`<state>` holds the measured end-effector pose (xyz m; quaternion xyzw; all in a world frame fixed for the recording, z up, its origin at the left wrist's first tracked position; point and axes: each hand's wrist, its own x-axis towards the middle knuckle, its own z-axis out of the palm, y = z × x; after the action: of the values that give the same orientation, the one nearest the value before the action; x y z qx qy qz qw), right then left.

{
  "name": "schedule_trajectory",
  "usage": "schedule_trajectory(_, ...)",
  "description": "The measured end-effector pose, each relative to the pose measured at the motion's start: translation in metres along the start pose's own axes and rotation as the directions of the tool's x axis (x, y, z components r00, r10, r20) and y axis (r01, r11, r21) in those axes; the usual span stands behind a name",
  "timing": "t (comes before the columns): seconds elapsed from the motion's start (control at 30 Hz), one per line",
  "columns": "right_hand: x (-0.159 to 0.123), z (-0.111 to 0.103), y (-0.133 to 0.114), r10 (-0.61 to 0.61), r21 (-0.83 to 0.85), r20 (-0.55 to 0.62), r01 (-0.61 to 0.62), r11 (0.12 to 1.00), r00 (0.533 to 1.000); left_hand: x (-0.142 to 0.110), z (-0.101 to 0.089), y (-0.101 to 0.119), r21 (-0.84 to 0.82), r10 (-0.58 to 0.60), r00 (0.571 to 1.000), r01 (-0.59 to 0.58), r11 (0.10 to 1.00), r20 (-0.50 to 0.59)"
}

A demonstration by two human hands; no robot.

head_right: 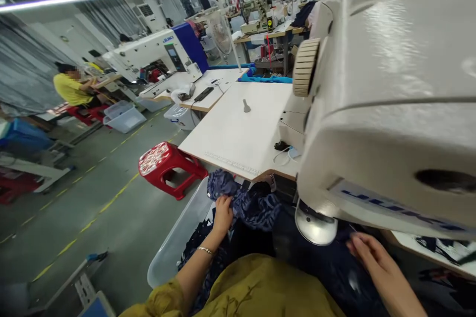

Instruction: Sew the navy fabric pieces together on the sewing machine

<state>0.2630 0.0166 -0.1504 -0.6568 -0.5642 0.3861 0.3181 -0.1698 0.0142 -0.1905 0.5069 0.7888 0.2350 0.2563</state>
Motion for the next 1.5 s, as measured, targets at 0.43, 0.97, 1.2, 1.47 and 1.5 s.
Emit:
schedule_trajectory(0.43,-0.034,0.026,0.050,-0.229,-0.393,-0.067,0.185,0.900,0.971,-0.031,0.017,0.064,-0.023,-0.006,0.599,0.041,0.999,0.801)
schedule_trajectory(0.97,-0.070,-0.010,-0.079,-0.307,-0.434,-0.001,0.276,0.858,0.952,-0.052,0.050,0.174,-0.805,0.307,0.770,0.415,0.424,0.559)
schedule_trajectory(1.2,-0.061,0.030,-0.124,-0.406,-0.070,0.344,0.454,0.888,0.846,-0.090,-0.033,0.200,-0.713,0.470,0.649,0.164,0.681,0.598)
schedule_trajectory(1.47,-0.073,0.015,-0.132,-0.284,0.168,0.109,0.264,0.950,0.953,-0.103,-0.061,0.232,-0.557,0.744,0.610,-0.530,0.639,0.273)
schedule_trajectory(1.5,-0.075,0.012,-0.134,-0.261,0.206,0.050,0.246,0.947,0.964,-0.104,-0.057,0.234,-0.612,0.731,0.622,-0.471,0.636,0.281)
